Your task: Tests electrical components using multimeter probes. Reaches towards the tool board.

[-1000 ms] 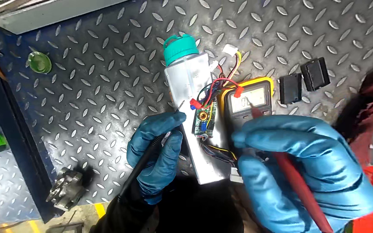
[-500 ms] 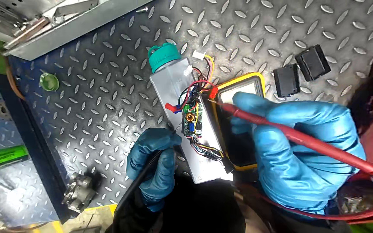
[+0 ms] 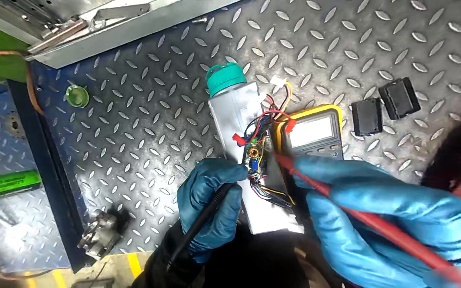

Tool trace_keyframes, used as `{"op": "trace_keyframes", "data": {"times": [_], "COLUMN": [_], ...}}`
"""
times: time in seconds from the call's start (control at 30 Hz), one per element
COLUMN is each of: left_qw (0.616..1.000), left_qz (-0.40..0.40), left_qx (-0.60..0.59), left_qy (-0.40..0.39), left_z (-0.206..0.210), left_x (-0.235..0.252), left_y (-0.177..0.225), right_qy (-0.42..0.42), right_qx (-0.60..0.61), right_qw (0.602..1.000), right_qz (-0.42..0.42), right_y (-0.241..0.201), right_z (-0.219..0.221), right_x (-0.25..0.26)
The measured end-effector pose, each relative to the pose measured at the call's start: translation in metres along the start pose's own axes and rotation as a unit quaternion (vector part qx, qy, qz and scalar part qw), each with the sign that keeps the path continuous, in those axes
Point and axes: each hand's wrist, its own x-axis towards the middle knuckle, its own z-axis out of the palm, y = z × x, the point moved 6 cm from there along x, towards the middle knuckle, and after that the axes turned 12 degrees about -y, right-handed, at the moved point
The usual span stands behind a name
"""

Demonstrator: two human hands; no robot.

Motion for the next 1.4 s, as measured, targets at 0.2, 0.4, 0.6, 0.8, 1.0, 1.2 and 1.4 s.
{"op": "trace_keyframes", "data": {"times": [0.2, 0.4, 0.6, 0.8, 1.0, 1.2, 1.4], "left_qw": [1.0, 0.997, 0.996, 0.997, 0.995, 0.994, 0.994], "left_qz": [-0.002, 0.0, -0.001, 0.001, -0.005, -0.001, -0.007], "left_qx": [-0.001, 0.052, 0.062, 0.055, 0.068, 0.081, 0.085], "left_qy": [-0.022, -0.055, -0.062, -0.061, -0.066, -0.071, -0.069], "left_z": [-0.001, -0.001, -0.001, 0.0, 0.001, 0.0, 0.0], "left_x": [0.001, 0.006, 0.008, 0.009, 0.011, 0.012, 0.011], "left_y": [-0.001, 0.003, 0.004, 0.005, 0.007, 0.009, 0.009], "right_qy": [0.032, 0.052, 0.046, 0.04, 0.037, 0.036, 0.041], "right_qx": [-0.004, 0.0, -0.009, 0.012, 0.02, 0.018, 0.023], "right_qw": [0.999, 0.999, 0.999, 0.999, 0.999, 0.999, 0.999], "right_qz": [0.008, 0.0, 0.009, 0.003, 0.005, 0.001, 0.001], "right_y": [0.003, 0.005, 0.006, 0.005, 0.007, 0.008, 0.008], "right_z": [0.002, 0.003, -0.001, 0.0, 0.001, 0.0, 0.002], "right_x": [0.001, 0.004, 0.002, 0.003, 0.001, 0.002, 0.001]}}
